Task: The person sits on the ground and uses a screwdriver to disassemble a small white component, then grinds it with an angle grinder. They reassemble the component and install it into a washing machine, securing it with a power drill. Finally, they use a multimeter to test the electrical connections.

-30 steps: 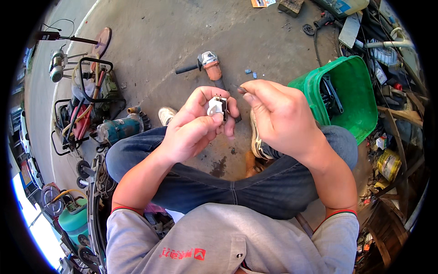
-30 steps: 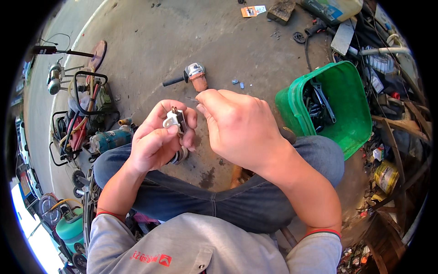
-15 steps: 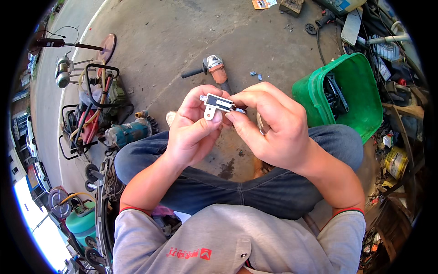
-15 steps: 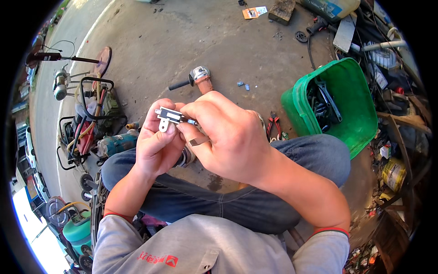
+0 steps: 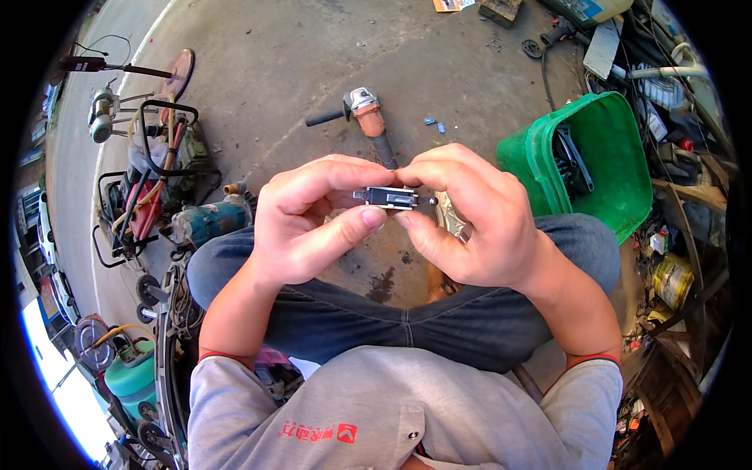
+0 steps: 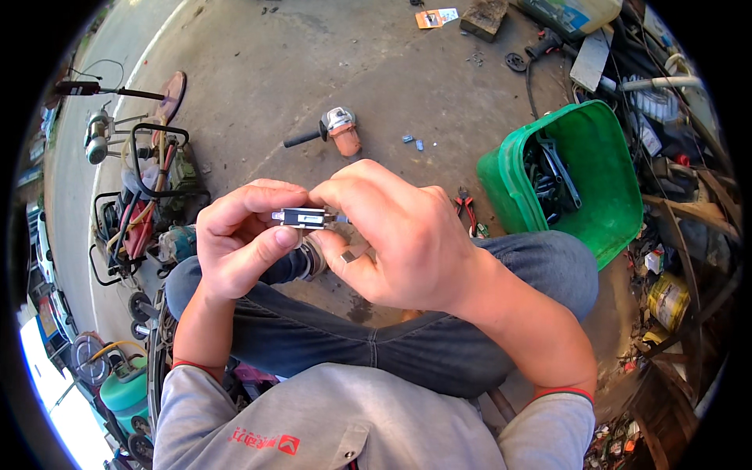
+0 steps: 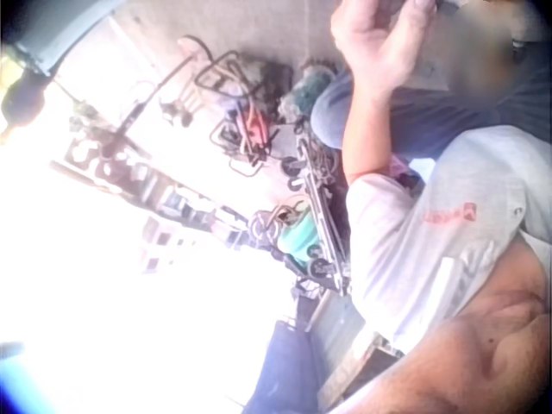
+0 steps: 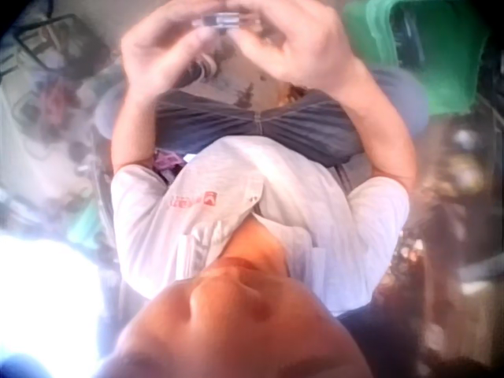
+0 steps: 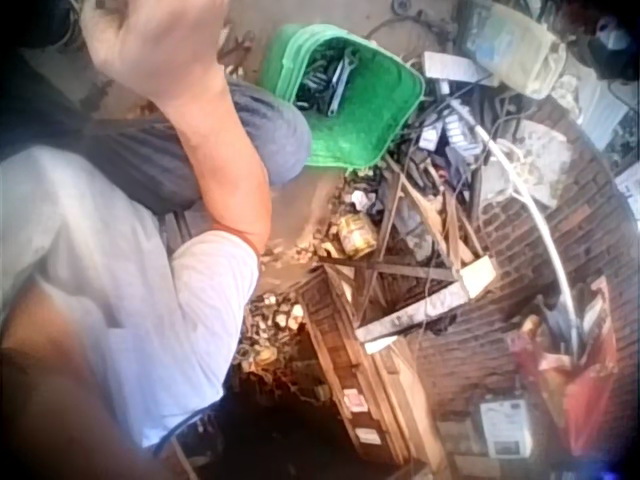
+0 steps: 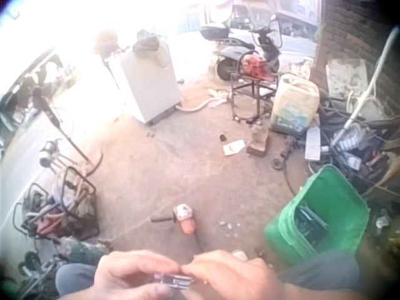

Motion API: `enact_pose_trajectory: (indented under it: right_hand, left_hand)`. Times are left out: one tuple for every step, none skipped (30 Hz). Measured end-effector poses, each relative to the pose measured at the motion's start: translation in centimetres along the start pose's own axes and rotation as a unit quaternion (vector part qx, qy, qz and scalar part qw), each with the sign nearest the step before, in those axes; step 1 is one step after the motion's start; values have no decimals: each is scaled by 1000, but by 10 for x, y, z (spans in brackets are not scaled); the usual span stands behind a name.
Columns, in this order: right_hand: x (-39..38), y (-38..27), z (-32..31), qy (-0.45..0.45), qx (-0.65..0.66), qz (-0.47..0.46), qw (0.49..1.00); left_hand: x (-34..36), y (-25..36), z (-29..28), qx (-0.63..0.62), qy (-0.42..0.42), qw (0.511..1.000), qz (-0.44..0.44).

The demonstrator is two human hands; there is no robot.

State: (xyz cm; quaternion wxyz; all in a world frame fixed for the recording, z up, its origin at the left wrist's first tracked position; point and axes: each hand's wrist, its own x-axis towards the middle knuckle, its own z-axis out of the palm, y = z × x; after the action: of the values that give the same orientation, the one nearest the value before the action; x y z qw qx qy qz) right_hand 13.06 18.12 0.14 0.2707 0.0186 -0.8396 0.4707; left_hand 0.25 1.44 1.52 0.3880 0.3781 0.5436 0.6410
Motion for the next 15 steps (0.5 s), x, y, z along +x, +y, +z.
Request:
enact_pose_trajectory:
  right_hand:
    - [0,0,0,-4,1,-1,1000]
    - [0,-1,0,-7,2,-2,1000]
    - [0,-3,-2,-14,-1,-1,1000]
    - [0,-3,-2,-16,-4,-3,1000]
    - [0,-4,-2,-18,-6,-5,1000]
    - [1,-5,-1,-15,-7,-9,1000]
    - [1,-6,0,-12,-14,-14,1000]
    - [1,-6,0,-10,-20,-19,1000]
    - [0,-7,0,-7,-33,-24,999]
    - [-1,-6,0,-10,-43,-20,999]
    - [-1,-5,0,-12,-53,-16,998]
    - [7,-4,-4,-6,-45,-18,999]
    - [14,-2,-8,1,-38,-16,999]
    - [22,0,-12,7,-30,-16,999]
    - [37,-17,-37,-63,-93,58,992]
  left_hand:
    - [-1,0,1,-16,9,1000,-11]
    - [-2,0,3,-32,18,999,-22]
    - [-2,1,3,-47,28,998,-33]
    - [-3,2,2,-25,20,999,-30]
    - [-3,4,0,-3,12,1000,-27]
    - [-4,4,-1,18,4,1000,-24]
    - [-4,4,-1,32,5,999,-21]
    - [-5,4,-1,45,6,999,-18]
    - [-6,3,1,56,6,998,-16]
    - [-5,1,3,43,18,998,-29]
    - [-4,-1,4,30,31,998,-42]
    - [-4,-2,6,16,45,997,-54]
    - [-1,3,9,-18,79,993,-92]
    - [7,0,7,-52,89,993,-60]
    - [9,5,0,-13,115,991,-63]
